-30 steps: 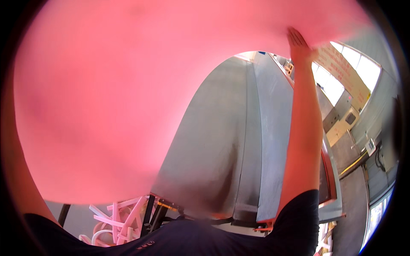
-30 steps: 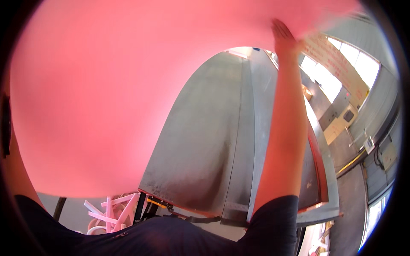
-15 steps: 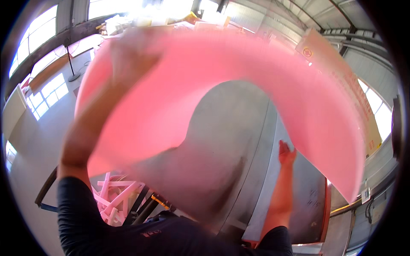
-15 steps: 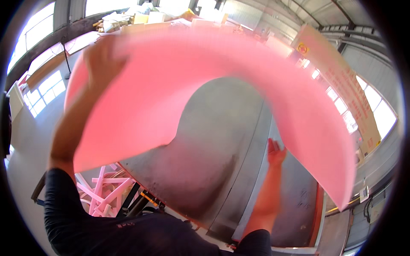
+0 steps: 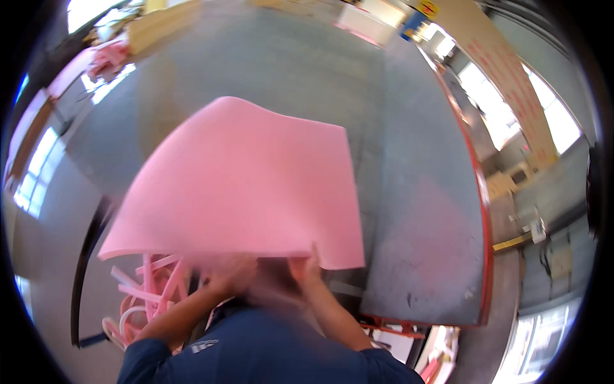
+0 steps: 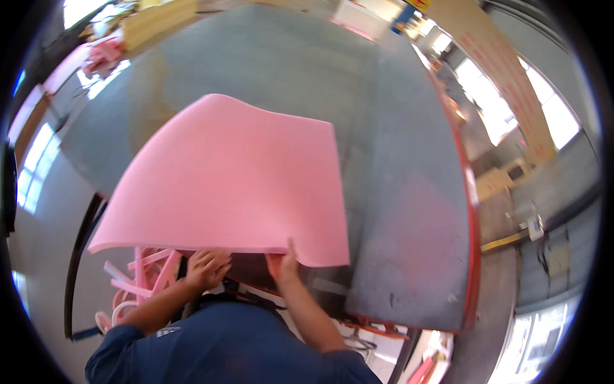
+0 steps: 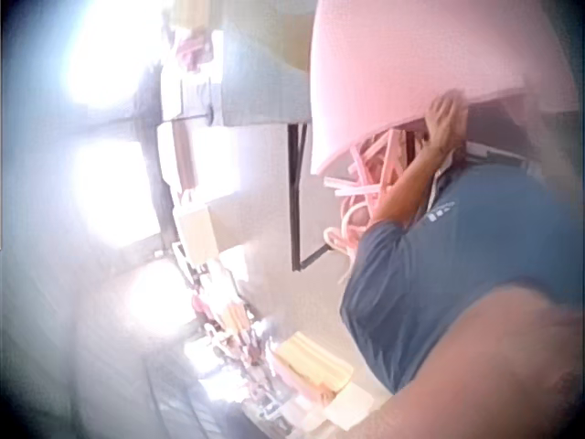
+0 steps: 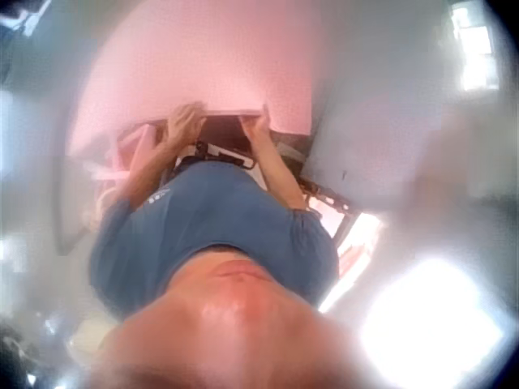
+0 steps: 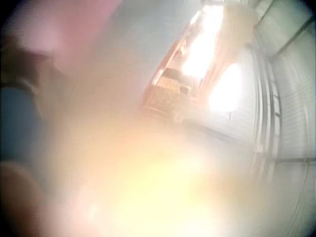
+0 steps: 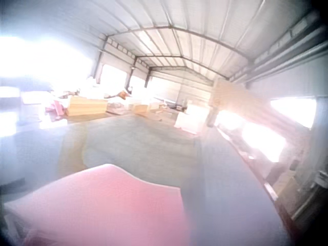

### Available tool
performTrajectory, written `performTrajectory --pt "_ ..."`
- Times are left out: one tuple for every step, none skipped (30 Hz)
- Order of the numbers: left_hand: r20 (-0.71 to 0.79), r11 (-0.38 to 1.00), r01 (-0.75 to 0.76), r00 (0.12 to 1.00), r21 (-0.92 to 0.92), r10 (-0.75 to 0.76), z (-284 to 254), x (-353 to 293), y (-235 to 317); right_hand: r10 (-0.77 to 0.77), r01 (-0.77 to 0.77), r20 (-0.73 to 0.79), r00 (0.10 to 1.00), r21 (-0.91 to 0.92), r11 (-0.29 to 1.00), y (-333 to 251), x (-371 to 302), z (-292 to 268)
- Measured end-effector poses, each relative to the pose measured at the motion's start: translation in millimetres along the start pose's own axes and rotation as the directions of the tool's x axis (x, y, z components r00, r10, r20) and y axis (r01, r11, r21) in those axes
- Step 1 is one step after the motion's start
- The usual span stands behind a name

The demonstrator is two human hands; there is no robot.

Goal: The person cuts large pink foam sheets using a manual guillotine-style cutter in a workshop. They repeatedly position the sheets on the cutting table, align them with the blade, and press down the lever to slice the material. The cut pieces are then stacked on the floor.

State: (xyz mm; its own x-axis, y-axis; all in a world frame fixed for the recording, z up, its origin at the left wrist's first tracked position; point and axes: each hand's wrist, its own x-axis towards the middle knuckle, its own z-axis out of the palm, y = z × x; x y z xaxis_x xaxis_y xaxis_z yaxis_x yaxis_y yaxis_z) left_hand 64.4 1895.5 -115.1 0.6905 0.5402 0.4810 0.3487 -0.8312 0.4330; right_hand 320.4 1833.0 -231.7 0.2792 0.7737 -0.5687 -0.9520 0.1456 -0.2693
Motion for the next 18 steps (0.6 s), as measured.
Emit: performTrajectory --pt "-0.017 0.976 0.078 0.996 -0.202 -0.083 2 -30 -1 -0.081 0.079 -0.037 0.996 -0.052 0.996 11 7 1" --pt "0.001 0.908 0.167 0.984 -0.383 -0.181 1 -69 -9 -0.105 0.104 -0.005 0.995 -0.035 0.994 24 8 13" --pt "0.445 0.514 0.709 0.704 -0.483 -0.553 -4 -114 -24 -0.116 0.116 0.016 0.993 -0.011 0.993 32 7 24" --pt "0.495 0.224 0.742 0.609 -0.632 -0.620 -14 -138 -37 -0.116 0.117 0.019 0.993 -0.006 0.993 26 12 23" --pt "0.354 0.014 0.455 0.712 -0.891 -0.607 -31 -145 -59 -0.110 0.109 0.021 0.994 0.004 0.994 32 9 13" --pt "0.134 -0.181 0.049 0.861 -0.982 -0.491 -51 -145 -85 -0.101 0.101 0.021 0.995 0.027 0.995 35 -1 1" --pt "-0.052 -0.241 -0.179 0.888 -0.954 -0.457 -75 -143 -109 -0.093 0.091 0.061 0.994 0.032 0.995 25 0 5" --pt "-0.161 -0.250 -0.317 0.855 -0.915 -0.493 -98 -142 -139 -0.086 0.083 0.114 0.990 0.033 0.996 14 1 13" --pt "-0.165 0.082 -0.225 0.377 -0.971 -0.912 -126 -103 -143 -0.102 0.102 0.070 0.992 -0.001 0.995 4 3 16" --pt "-0.247 0.190 -0.196 0.332 -0.962 -0.910 -150 -96 -174 -0.106 0.107 0.042 0.993 -0.034 0.994 5 2 16" --pt "-0.274 0.244 -0.151 0.230 -0.958 -0.934 -170 -75 -206 -0.122 0.122 0.004 0.993 -0.066 0.990 9 1 20" --pt "-0.291 0.288 -0.047 0.231 -0.957 -0.929 -194 -61 -245 -0.123 0.125 0.032 0.992 -0.073 0.989 18 3 32" --pt "-0.238 0.232 -0.053 0.224 -0.971 -0.945 -212 -41 -261 -0.128 0.133 0.059 0.990 -0.089 0.987 22 1 45" --pt "-0.232 0.242 0.017 0.231 -0.970 -0.945 -227 2 -248 -0.143 0.151 0.074 0.987 -0.107 0.983 22 -2 53" --pt "-0.281 0.304 0.077 0.223 -0.949 -0.933 -237 55 -208 -0.181 0.186 0.074 0.981 -0.071 0.980 16 0 52" --pt "-0.517 0.556 -0.002 0.373 -0.831 -0.771 -237 81 -198 -0.206 0.209 0.082 0.975 -0.030 0.977 12 3 52" --pt "-0.548 0.577 -0.080 0.442 -0.813 -0.710 -234 110 -161 -0.239 0.239 0.073 0.968 0.016 0.971 6 2 43" --pt "-0.552 0.597 -0.079 0.494 -0.798 -0.672 -241 108 -160 -0.219 0.218 0.054 0.974 0.029 0.976 2 -3 34"
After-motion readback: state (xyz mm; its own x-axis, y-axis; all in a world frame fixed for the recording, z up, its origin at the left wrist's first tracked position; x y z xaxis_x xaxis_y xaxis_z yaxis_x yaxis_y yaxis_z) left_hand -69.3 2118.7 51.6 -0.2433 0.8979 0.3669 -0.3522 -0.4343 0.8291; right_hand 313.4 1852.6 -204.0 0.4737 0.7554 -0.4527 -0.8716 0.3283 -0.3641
